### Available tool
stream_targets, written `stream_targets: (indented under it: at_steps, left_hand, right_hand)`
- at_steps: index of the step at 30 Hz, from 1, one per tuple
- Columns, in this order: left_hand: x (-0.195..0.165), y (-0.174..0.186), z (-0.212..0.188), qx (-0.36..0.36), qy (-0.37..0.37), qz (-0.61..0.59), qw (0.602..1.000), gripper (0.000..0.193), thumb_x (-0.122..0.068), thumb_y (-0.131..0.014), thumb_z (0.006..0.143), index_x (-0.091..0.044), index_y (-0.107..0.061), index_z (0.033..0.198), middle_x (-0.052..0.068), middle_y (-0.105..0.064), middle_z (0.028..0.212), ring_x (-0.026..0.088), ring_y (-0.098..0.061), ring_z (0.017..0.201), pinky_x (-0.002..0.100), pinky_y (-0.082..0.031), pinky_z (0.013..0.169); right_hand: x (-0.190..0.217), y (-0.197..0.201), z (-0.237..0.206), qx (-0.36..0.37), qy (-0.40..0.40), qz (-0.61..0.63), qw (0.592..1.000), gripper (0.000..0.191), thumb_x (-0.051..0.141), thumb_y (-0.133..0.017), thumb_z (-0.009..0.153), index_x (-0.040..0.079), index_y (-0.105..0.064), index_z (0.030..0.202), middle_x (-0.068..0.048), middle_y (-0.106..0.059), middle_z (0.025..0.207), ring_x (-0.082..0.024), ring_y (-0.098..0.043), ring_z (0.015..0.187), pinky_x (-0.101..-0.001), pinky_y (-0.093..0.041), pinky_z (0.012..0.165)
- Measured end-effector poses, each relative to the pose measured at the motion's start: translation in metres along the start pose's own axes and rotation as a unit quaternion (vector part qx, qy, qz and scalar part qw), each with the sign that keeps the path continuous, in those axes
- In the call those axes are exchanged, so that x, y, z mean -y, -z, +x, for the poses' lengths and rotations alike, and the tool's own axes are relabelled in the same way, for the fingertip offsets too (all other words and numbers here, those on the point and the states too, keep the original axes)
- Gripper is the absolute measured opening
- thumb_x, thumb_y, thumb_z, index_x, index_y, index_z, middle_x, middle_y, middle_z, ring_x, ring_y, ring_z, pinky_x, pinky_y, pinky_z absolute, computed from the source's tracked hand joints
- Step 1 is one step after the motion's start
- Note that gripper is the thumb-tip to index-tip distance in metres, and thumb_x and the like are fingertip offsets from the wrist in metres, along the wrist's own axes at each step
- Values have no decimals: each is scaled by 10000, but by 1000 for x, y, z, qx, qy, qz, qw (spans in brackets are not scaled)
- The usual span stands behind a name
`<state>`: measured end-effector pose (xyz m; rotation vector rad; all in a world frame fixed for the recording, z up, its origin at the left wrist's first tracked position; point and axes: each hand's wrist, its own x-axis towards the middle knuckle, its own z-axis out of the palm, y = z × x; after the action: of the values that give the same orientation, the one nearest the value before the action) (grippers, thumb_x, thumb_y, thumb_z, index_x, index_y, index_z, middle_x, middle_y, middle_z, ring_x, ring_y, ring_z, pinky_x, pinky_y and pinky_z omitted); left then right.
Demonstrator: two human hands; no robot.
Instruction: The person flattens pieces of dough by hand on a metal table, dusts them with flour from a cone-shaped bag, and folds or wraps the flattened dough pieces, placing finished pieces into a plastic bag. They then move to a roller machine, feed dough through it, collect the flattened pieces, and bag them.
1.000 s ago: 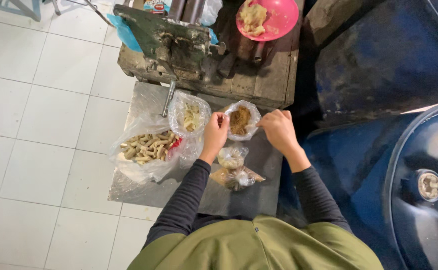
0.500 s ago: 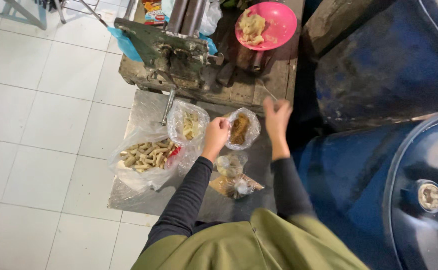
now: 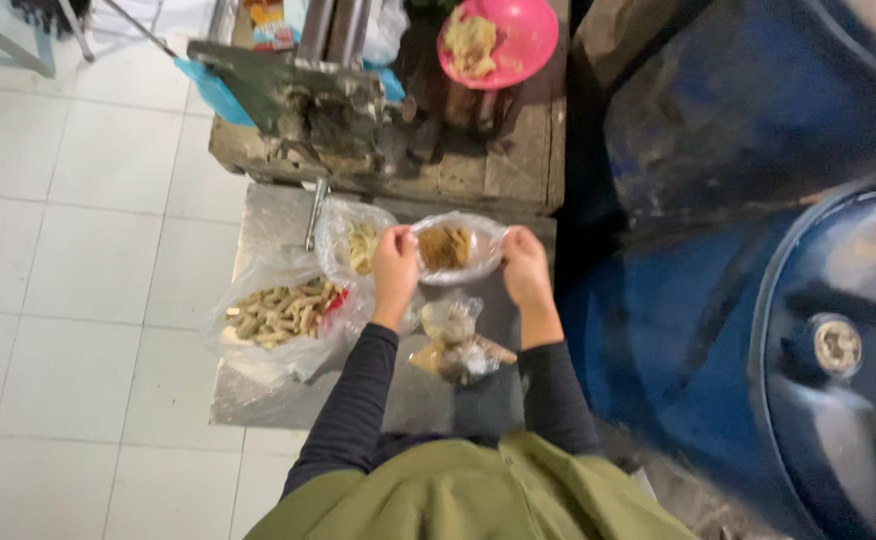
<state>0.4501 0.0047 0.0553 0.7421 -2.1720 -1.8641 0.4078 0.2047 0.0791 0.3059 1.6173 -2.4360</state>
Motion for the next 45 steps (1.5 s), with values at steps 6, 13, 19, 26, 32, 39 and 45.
stream_targets:
  at_steps: [6,13,19,26,32,39,45]
  left_hand:
    - [6,-13,-6,16,-100,49,994,238,-169,-664,971,-28,-679,1162,114,-751,961,198,-716,833,342,-559,752]
    - [1,-1,-3,13,-75,49,996,406,-175,-751,905,-19,-589,1243,86,-694,896,198,-672,761,339,-549,690]
    - [-46,7,-20,12,-189,-19,982,395,61,-664,828,-66,-699,1200,3,-533,770,97,-518,683,258,-463,635]
    - [-91,48,-22,10,-201,-48,978,394,45,-713,843,-78,-696,1217,-32,-490,787,70,-455,668,225,-381,609]
    - [-66,75,-11,48,-428,108,896,547,-157,-799,815,-31,-627,1319,83,-565,1137,212,-519,1007,355,-442,891]
    - [-25,-11,-3,143,-377,310,861,312,-212,-757,983,-166,-631,1265,18,-604,1326,209,-579,1251,369,-502,1079]
    - [-33,27,-4,218,-317,198,902,1141,-476,-920,587,-8,-375,1473,238,-350,1532,377,-315,1430,576,-275,1125]
  right_hand:
    - [0,0,-10,105,33,-111,988,111,92,-552,1075,21,-586,996,-30,-623,866,-121,-534,743,-273,-412,661]
    - [4,14,-5,17,7,-86,996,61,66,-614,993,22,-617,1036,3,-611,831,-92,-522,711,-249,-419,645]
    - [37,24,-7,26,110,-215,970,366,-98,-745,774,15,-694,1118,64,-518,792,-34,-462,689,-197,-386,618]
    - [80,35,-32,-1,206,-210,956,297,-6,-768,931,-18,-692,1218,32,-511,824,-55,-448,755,-207,-347,663]
    - [64,25,-41,79,201,-325,921,1191,110,-937,577,100,-256,1553,-73,-452,1417,-160,-518,1148,-294,-481,902]
    - [20,-39,-9,270,392,-386,790,844,-65,-763,668,-9,-477,1460,-197,-524,1468,-254,-464,1364,-418,-397,1100]
    - [33,-38,-15,119,183,-372,902,194,-50,-664,814,-2,-736,987,-102,-775,929,-284,-727,895,-329,-565,797]
